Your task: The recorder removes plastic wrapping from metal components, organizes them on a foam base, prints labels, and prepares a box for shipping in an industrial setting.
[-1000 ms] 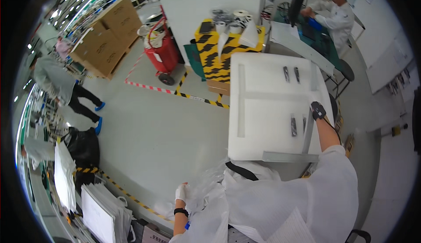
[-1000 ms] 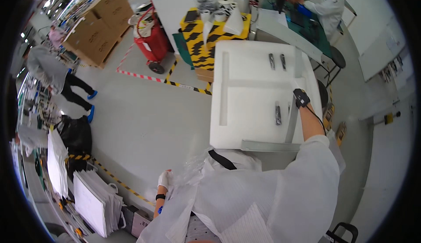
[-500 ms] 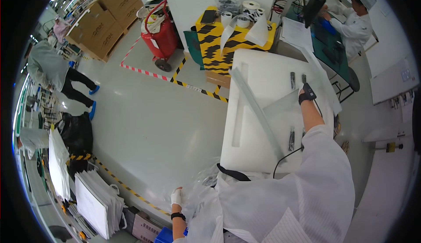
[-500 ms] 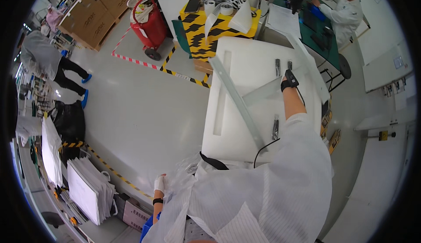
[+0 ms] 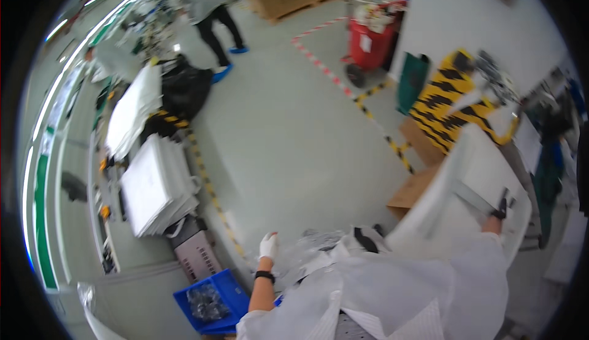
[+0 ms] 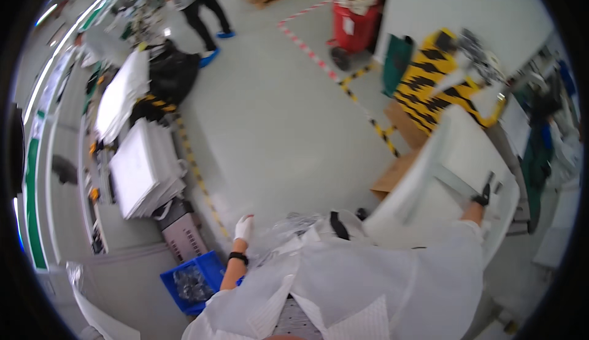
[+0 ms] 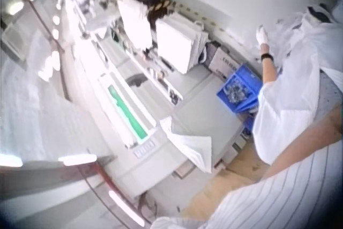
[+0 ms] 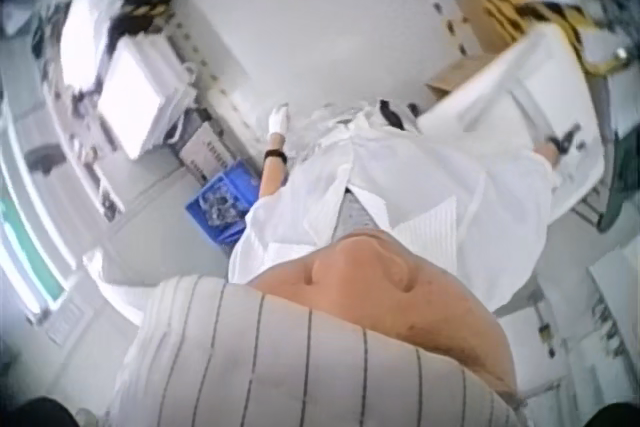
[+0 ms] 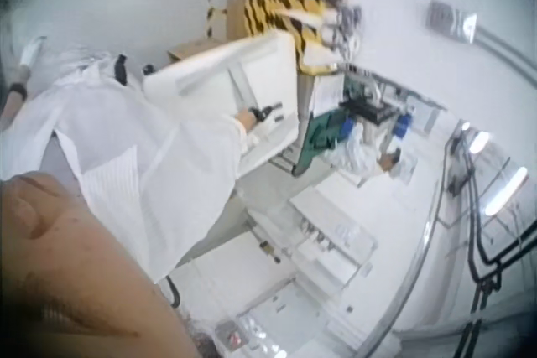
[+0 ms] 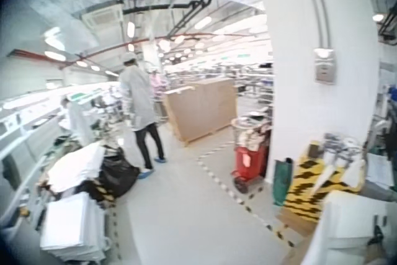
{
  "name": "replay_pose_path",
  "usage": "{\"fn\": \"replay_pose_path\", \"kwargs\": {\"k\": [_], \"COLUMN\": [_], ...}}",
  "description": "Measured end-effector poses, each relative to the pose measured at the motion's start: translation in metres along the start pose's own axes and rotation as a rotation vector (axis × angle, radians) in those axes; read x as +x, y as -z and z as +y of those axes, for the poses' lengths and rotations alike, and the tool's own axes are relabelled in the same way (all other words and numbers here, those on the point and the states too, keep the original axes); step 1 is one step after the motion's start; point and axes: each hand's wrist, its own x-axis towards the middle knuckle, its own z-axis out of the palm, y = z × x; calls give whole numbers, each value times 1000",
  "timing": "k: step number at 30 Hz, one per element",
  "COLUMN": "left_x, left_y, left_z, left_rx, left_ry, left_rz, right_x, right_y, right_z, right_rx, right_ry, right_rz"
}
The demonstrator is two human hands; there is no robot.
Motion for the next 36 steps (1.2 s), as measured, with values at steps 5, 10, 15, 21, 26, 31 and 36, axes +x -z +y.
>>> {"fn": "replay_pose_path", "kwargs": {"k": [5, 10, 15, 21, 26, 31, 36], "left_x": [53, 113, 169, 253, 357, 435, 521], "left_y": [89, 150, 135, 157, 298, 420, 457], "left_z": [38, 163, 319, 437, 450, 398, 299], "left_rx": [-318, -403, -546, -1132, -1346, -1000, -334], "left_ry": [-53, -201, -387, -232, -366, -511, -255], "left_rz": [505, 386, -22, -389, -181, 416, 744], "right_x": [-9, -44, -231, -506, -633, -704, -819], "right_y": [144, 298, 444, 435, 585, 669, 692], "right_z": [-58, -180, -368, -617, -787, -939, -1092], "right_rx": [146, 361, 974, 1197, 1602, 1162, 1772], "right_ry": [-103, 174, 839, 2142, 2354, 2002, 2617], "right_rz": [593, 465, -919, -1263, -1457, -2075, -362]}}
